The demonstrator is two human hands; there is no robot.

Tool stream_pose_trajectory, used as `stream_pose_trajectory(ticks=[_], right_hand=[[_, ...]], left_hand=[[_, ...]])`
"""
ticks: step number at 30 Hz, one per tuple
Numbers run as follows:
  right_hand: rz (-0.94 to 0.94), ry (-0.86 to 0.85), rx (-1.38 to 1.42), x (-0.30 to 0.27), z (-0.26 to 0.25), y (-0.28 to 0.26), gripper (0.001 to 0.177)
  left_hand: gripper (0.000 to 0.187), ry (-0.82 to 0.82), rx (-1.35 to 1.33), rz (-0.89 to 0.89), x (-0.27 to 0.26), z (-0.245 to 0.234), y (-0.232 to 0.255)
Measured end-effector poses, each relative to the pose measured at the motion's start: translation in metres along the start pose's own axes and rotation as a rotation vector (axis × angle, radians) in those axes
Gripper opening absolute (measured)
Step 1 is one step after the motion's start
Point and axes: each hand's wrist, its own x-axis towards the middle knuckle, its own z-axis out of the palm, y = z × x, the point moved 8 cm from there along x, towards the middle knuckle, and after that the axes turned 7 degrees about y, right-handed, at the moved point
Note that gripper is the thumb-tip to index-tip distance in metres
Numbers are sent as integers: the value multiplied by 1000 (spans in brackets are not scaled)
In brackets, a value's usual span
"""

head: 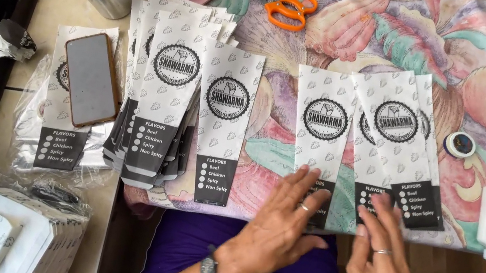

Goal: The person applies glue from a bottle onto the edges of paper shawarma wrappers and presses them together to secure them.

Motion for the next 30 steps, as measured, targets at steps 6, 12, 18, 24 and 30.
stream_pose_trajectory(ticks=[6, 12, 18, 24, 30], right_hand=[[-159, -191, 274, -3, 29, -35, 27], [-171, -167, 215, -8, 29, -20, 23], [-188, -140, 286, -10, 23, -13, 13], [-191, -152, 320, -11, 27, -14, 14], [6, -97, 278, 3, 29, -14, 8]], left_hand=[[55, -5, -61, 84, -18, -34, -5], [25, 90, -40, 213, -21, -27, -2], [14, 95, -92, 210, -26, -23, -7], [12, 151, -107, 224, -19, -28, 0], [14, 197, -140, -55, -14, -14, -18]])
